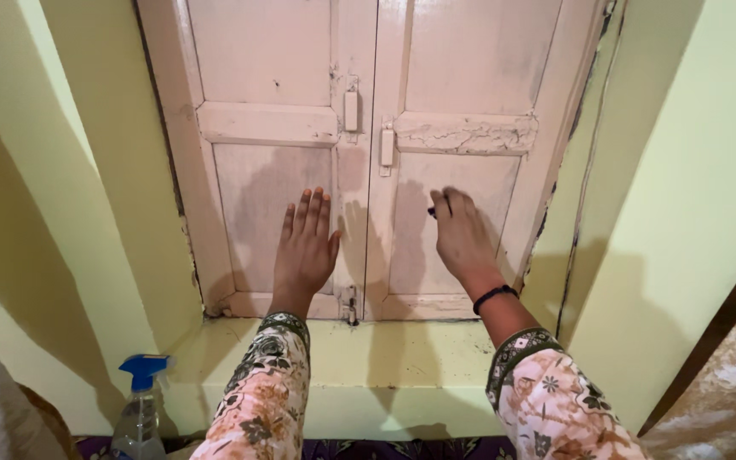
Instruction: The person cleans a window sill and the lower part of a wooden door using a spray bottle and a cloth. They spray the surfaces and wipe them down, briefly opening the door to clean the frame before closing it again.
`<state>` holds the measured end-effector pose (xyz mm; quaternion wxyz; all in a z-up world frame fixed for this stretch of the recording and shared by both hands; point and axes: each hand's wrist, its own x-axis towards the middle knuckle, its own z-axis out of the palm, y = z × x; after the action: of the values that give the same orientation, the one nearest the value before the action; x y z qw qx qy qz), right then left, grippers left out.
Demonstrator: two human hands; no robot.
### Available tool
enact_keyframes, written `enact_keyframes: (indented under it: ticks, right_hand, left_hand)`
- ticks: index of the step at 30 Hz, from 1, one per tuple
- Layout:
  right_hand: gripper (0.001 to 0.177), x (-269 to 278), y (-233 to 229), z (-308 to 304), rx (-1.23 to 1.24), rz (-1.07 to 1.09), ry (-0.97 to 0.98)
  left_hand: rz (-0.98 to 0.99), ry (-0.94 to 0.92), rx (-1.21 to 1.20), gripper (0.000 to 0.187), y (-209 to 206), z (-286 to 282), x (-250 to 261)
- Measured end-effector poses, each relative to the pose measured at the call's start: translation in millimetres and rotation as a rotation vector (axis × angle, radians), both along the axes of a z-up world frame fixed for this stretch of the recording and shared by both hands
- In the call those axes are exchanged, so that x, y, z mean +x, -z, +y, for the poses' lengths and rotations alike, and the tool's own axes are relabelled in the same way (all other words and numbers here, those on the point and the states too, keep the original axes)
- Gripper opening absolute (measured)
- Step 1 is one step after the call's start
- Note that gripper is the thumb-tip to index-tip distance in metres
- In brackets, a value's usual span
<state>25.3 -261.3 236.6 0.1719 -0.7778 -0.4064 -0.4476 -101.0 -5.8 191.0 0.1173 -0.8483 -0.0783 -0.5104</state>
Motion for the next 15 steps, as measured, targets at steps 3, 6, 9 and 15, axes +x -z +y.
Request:
enact_keyframes:
  ticks: [3, 6, 9, 15]
  right_hand:
    - [0.055, 7, -6, 2, -0.037, -0.171, 0.075]
    - [0.057, 8, -8, 2, -0.078, -0.164, 0.087]
    - [0.059, 7, -8, 2, -0.105, -0.148, 0.091]
    - [0.06, 5, -11, 8, -0.12, -0.13, 0.103]
  left_hand:
    - [-0.01, -0.01, 0.003, 0.063, -3, -2, 1]
    - [0.005, -0.006, -0.052, 0.064, -2, -5, 1]
    - [-0.004, -0.037, -0.055, 0.064, 0, -4, -1]
    - [-0.043, -0.024, -0.043, 0.064, -9, 10, -13]
